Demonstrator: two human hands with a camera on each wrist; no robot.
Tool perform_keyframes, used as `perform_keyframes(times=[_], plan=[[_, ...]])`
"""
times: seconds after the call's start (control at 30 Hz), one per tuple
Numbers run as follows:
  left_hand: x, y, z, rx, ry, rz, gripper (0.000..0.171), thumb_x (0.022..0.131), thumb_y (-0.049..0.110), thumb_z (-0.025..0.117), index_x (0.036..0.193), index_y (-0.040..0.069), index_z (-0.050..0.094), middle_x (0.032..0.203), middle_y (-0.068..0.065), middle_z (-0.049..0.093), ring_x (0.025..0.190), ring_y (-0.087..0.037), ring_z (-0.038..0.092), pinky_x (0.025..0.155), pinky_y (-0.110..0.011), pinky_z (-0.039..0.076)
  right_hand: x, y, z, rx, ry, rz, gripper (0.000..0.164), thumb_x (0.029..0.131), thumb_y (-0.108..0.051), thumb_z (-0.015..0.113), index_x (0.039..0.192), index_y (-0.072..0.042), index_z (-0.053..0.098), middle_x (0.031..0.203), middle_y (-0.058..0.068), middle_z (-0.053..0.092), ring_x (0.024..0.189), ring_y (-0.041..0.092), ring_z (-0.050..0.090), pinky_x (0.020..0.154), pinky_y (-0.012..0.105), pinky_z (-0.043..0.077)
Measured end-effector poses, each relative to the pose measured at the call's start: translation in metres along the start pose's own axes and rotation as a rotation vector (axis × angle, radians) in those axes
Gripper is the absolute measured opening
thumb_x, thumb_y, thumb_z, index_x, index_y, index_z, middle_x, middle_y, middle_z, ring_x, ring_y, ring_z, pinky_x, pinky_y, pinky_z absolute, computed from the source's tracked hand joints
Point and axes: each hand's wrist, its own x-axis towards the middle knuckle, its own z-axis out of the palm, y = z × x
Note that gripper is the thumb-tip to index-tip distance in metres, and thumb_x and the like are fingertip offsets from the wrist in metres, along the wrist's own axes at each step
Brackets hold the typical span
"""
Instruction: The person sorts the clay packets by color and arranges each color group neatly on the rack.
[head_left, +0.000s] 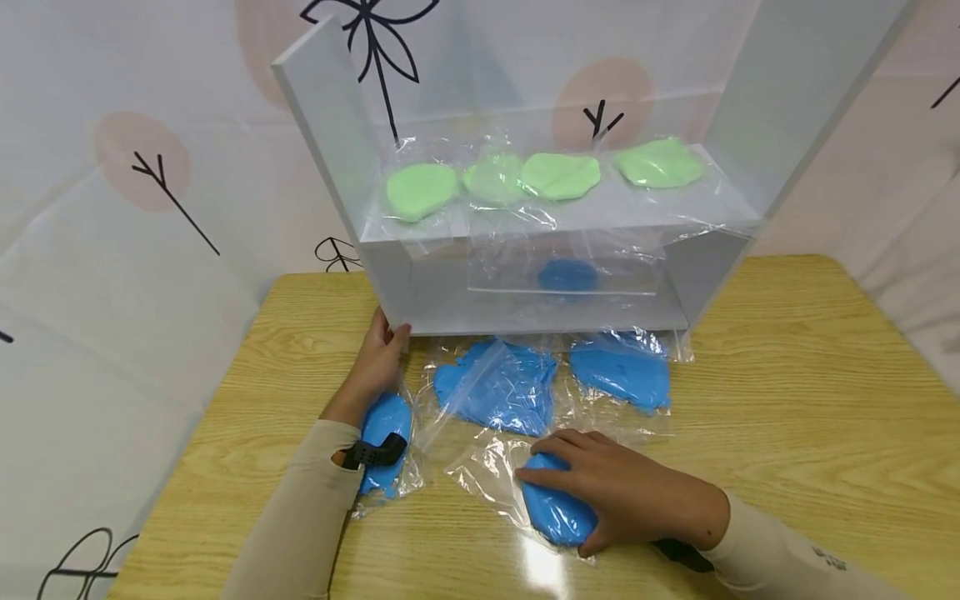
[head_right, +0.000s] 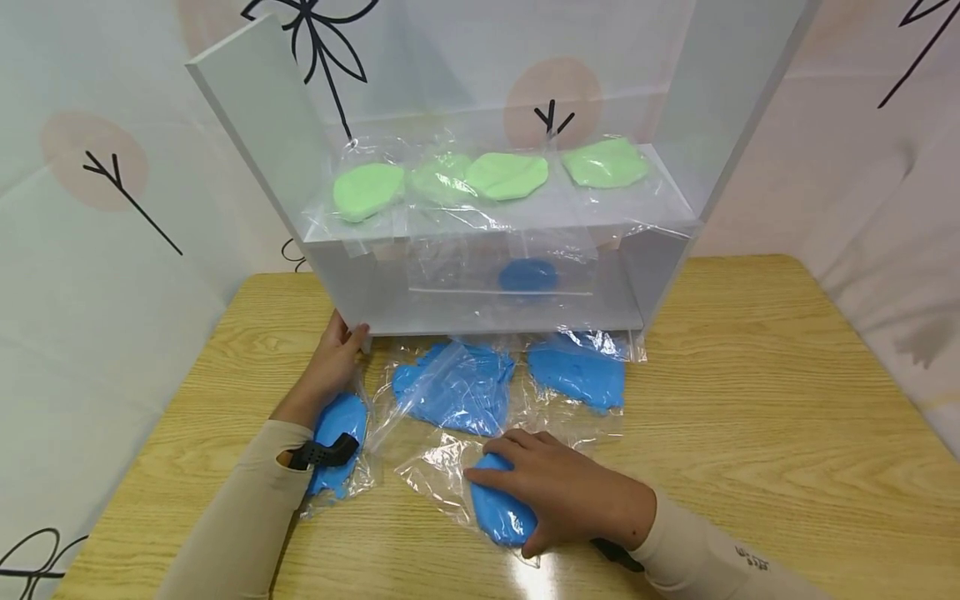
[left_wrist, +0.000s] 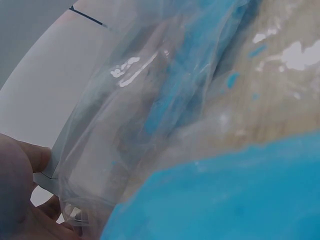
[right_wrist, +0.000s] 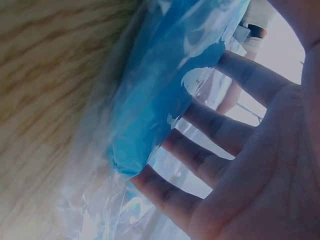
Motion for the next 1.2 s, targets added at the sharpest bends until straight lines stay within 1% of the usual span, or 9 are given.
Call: perform_keyframes(times=[0.23,0.43,0.53,0.67,0.77,0.87,1.0,1.1,1.2], plan=[[0.000,0.000,0.000,0.012,0.001,-0.001,0.058,0.108,0.014,0.040,0.159,0.015,0.015,0.167,-0.011,0.019,0.154,-0.032,0.018,0.125,-0.050,0.020,-0.001,-0.003,0.000,-0.020,0.015,-0.038,0.098,0.068,-0.058,0.087,0.151,-0.037,0.039,0.148,0.004,0.046,0.136,0.035,0.046,0.101,0.058,0.050],[0.000,-0.001,0.000,0.004,-0.006,0.021,0.058,0.108,0.013,0.040,0.160,0.016,0.014,0.167,-0.011,0.018,0.154,-0.032,0.018,0.125,-0.050,0.021,-0.002,-0.008,-0.003,-0.007,0.030,-0.049,0.092,0.072,-0.062,0.082,0.151,-0.039,0.040,0.147,0.003,0.047,0.133,0.031,0.048,0.098,0.054,0.053],[0.000,-0.001,0.001,0.003,-0.004,0.027,0.058,0.108,0.012,0.039,0.160,0.016,0.014,0.167,-0.012,0.017,0.154,-0.032,0.018,0.124,-0.049,0.022,-0.003,-0.011,-0.006,-0.010,0.047,-0.069,0.089,0.075,-0.063,0.079,0.151,-0.038,0.040,0.147,0.003,0.047,0.132,0.029,0.049,0.097,0.052,0.054],[0.001,-0.001,0.001,0.013,0.004,0.016,0.058,0.108,0.013,0.039,0.160,0.016,0.014,0.167,-0.012,0.018,0.154,-0.033,0.019,0.124,-0.049,0.022,-0.004,-0.016,-0.010,-0.023,0.068,-0.097,0.085,0.079,-0.065,0.073,0.152,-0.038,0.039,0.147,0.002,0.047,0.132,0.028,0.049,0.097,0.054,0.053],[0.001,-0.002,0.001,0.015,0.002,0.008,0.058,0.108,0.012,0.039,0.160,0.015,0.014,0.167,-0.012,0.018,0.154,-0.033,0.018,0.124,-0.050,0.022,-0.005,-0.018,-0.013,-0.043,0.089,-0.114,0.084,0.080,-0.066,0.071,0.152,-0.038,0.037,0.148,0.002,0.046,0.132,0.029,0.049,0.097,0.054,0.053],[0.007,-0.012,0.000,0.002,0.002,0.013,0.058,0.108,0.012,0.039,0.160,0.017,0.014,0.167,-0.011,0.018,0.154,-0.033,0.018,0.124,-0.050,0.021,-0.006,-0.021,-0.015,-0.070,0.128,-0.138,0.085,0.080,-0.066,0.072,0.152,-0.037,0.038,0.148,0.003,0.046,0.132,0.029,0.049,0.096,0.054,0.053],[0.017,-0.029,-0.002,-0.012,0.007,0.037,0.057,0.108,0.015,0.040,0.160,0.021,0.015,0.167,-0.008,0.019,0.154,-0.029,0.019,0.125,-0.050,0.021,-0.005,-0.022,-0.017,-0.092,0.176,-0.152,0.087,0.078,-0.065,0.075,0.152,-0.036,0.039,0.147,0.004,0.046,0.132,0.031,0.049,0.096,0.055,0.053],[0.018,-0.033,-0.002,-0.016,0.014,0.051,0.056,0.108,0.017,0.041,0.159,0.022,0.017,0.166,-0.006,0.022,0.154,-0.028,0.021,0.124,-0.049,0.022,-0.005,-0.023,-0.019,-0.093,0.200,-0.150,0.089,0.076,-0.063,0.078,0.152,-0.035,0.040,0.148,0.004,0.046,0.132,0.032,0.048,0.096,0.055,0.053],[0.018,-0.035,-0.001,-0.023,0.020,0.054,0.055,0.108,0.016,0.041,0.158,0.022,0.019,0.164,-0.006,0.024,0.153,-0.028,0.023,0.124,-0.048,0.023,-0.005,-0.023,-0.022,-0.096,0.223,-0.153,0.093,0.072,-0.061,0.082,0.152,-0.035,0.041,0.148,0.005,0.046,0.132,0.032,0.048,0.096,0.055,0.053]])
